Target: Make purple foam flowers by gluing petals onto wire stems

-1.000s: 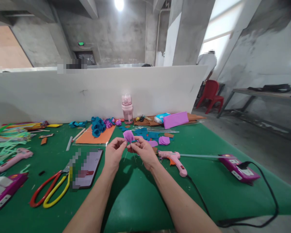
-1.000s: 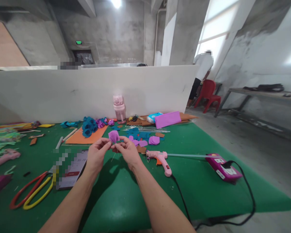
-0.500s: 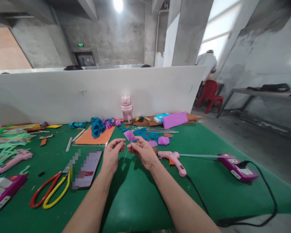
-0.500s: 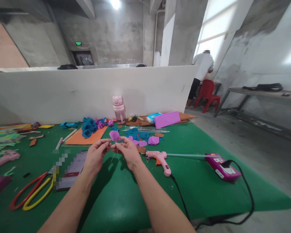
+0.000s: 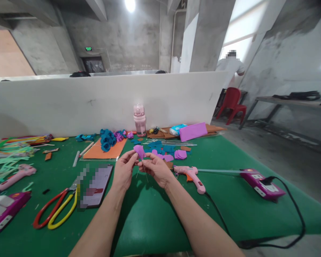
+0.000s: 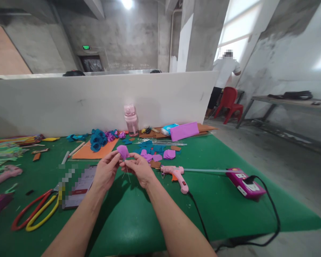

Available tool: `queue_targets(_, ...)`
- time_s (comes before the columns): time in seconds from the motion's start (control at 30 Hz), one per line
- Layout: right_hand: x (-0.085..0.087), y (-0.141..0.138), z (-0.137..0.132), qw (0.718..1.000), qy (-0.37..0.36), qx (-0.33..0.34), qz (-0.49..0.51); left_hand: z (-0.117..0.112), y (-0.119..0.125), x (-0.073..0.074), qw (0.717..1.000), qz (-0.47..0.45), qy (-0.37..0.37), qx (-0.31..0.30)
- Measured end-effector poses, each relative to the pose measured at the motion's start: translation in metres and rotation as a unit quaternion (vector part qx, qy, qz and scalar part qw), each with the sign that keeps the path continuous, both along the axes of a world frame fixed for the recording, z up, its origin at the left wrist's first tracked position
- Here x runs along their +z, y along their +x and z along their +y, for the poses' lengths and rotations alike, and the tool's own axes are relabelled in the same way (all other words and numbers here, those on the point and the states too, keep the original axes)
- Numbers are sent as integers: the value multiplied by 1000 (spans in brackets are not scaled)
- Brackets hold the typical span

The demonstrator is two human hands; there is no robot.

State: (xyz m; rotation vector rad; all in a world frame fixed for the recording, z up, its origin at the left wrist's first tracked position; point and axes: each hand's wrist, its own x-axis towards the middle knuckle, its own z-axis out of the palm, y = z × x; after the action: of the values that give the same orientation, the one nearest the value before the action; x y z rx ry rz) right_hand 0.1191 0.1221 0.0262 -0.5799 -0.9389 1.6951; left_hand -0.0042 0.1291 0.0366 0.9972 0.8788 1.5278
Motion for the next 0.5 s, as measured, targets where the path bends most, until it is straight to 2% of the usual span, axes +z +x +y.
queue_targets(0.27,-1,1,2,999,-1,-1,38,-4,0,2,997,-41,-11,-62)
queue_targets(0.5,-1,1,2,999,-9,6,40,-3,1,1,998,-5,-20,-61)
